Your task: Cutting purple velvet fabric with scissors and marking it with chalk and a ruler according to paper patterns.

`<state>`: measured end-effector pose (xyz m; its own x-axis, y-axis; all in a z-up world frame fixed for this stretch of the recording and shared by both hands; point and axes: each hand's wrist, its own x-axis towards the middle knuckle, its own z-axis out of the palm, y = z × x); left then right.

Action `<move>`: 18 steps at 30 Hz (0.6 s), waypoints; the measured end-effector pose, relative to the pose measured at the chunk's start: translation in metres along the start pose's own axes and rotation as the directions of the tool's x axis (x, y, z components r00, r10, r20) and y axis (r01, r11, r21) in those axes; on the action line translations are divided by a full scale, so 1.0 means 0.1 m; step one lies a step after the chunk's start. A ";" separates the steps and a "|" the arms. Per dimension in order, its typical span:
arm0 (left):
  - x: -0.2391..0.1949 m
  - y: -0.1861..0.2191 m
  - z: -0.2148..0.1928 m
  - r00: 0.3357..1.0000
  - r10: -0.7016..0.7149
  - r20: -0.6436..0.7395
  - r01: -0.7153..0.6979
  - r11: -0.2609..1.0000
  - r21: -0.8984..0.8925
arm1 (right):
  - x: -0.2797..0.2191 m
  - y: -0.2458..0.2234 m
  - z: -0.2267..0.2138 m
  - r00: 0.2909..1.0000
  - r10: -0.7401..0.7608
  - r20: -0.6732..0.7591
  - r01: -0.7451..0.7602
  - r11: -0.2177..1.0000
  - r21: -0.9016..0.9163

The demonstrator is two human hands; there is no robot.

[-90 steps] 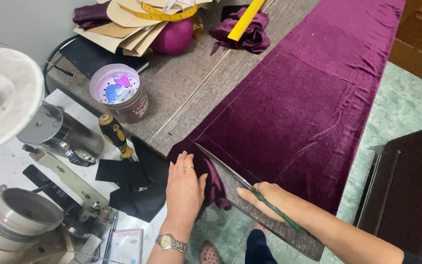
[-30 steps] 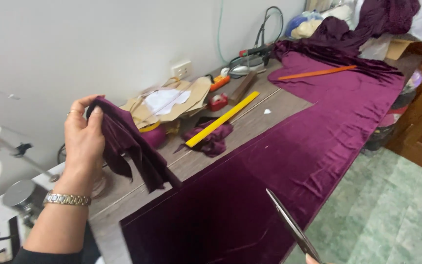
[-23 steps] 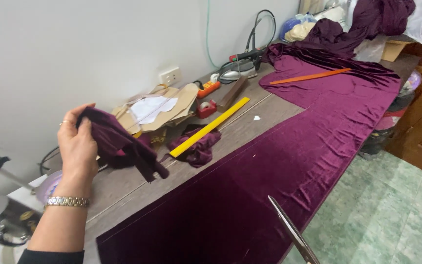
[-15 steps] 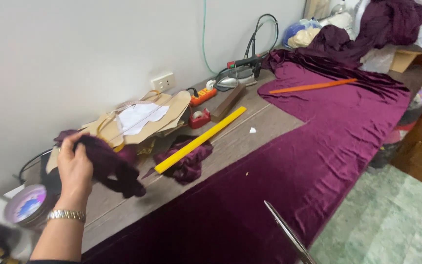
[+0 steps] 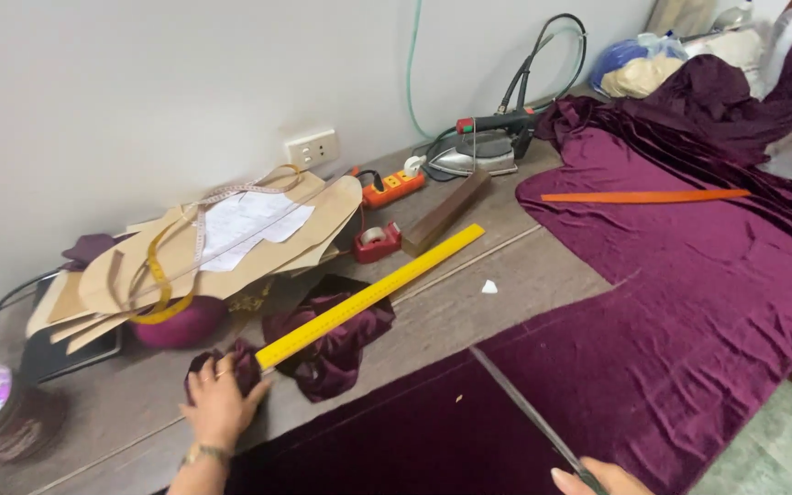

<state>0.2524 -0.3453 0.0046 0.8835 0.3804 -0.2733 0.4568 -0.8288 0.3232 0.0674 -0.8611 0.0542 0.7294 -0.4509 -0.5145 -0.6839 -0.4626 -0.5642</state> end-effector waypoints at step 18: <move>-0.15 0.87 -0.44 0.982 -0.017 0.190 -0.049 0.941 0.335 | 2.59 -1.47 -1.13 0.798 -0.486 0.355 0.539 0.313 -0.782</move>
<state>0.2837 -0.4052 0.0771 0.8399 0.3090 -0.4462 0.3519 -0.9359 0.0144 0.3549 -0.9960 0.0766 0.9206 0.1360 -0.3660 0.1658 -0.9848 0.0511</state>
